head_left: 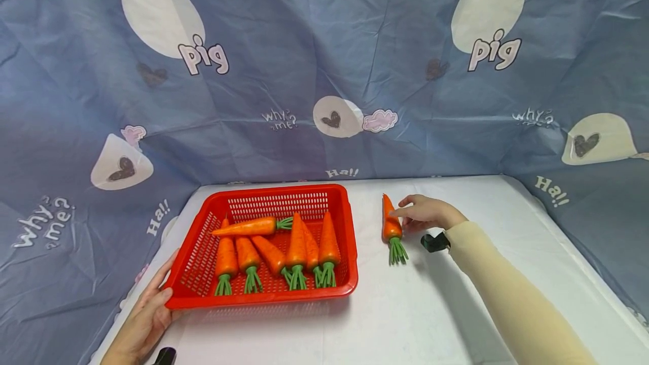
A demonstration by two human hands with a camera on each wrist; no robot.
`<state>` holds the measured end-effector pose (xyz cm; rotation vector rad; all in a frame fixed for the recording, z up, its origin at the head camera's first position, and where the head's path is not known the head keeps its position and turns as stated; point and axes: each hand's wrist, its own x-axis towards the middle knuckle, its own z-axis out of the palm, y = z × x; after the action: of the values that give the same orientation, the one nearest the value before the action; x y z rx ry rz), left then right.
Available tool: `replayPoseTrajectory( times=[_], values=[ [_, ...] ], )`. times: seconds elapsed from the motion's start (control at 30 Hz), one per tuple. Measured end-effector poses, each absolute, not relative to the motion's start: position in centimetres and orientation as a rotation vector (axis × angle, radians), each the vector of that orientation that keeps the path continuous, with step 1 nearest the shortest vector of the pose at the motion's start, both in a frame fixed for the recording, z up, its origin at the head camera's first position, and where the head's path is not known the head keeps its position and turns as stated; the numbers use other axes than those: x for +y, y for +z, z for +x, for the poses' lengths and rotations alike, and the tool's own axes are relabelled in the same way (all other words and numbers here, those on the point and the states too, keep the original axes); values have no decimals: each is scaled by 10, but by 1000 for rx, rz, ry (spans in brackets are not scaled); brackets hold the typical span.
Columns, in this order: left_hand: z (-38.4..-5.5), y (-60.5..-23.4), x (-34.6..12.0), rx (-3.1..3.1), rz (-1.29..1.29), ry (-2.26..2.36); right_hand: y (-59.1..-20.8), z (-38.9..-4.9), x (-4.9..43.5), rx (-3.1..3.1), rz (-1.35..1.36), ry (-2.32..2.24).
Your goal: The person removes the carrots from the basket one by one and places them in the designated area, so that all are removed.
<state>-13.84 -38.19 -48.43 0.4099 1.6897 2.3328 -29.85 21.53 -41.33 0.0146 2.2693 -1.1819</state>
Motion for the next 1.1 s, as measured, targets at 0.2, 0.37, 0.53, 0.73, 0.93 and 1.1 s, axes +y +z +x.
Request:
replayPoseTrajectory(
  times=[0.2,0.37,0.53,0.73,0.93,1.1],
  values=[
    [-139,-484,-382,1701,408,2330,-400,-299,217,2278,-4,-1195],
    [-139,-484,-383,1733,368,2318,-388,-298,215,2284,-33,-1203],
    [-139,-484,-383,1763,364,2306,-377,-300,209,2279,-34,-1227],
    [-138,-483,-382,1768,340,2304,-365,-302,197,2285,-56,-1250],
    [-138,-482,-380,1786,308,2299,-357,-302,187,2270,-87,-1276],
    [-137,-481,-381,1763,330,2305,-351,-302,177,2258,-120,-1305]
  ],
)
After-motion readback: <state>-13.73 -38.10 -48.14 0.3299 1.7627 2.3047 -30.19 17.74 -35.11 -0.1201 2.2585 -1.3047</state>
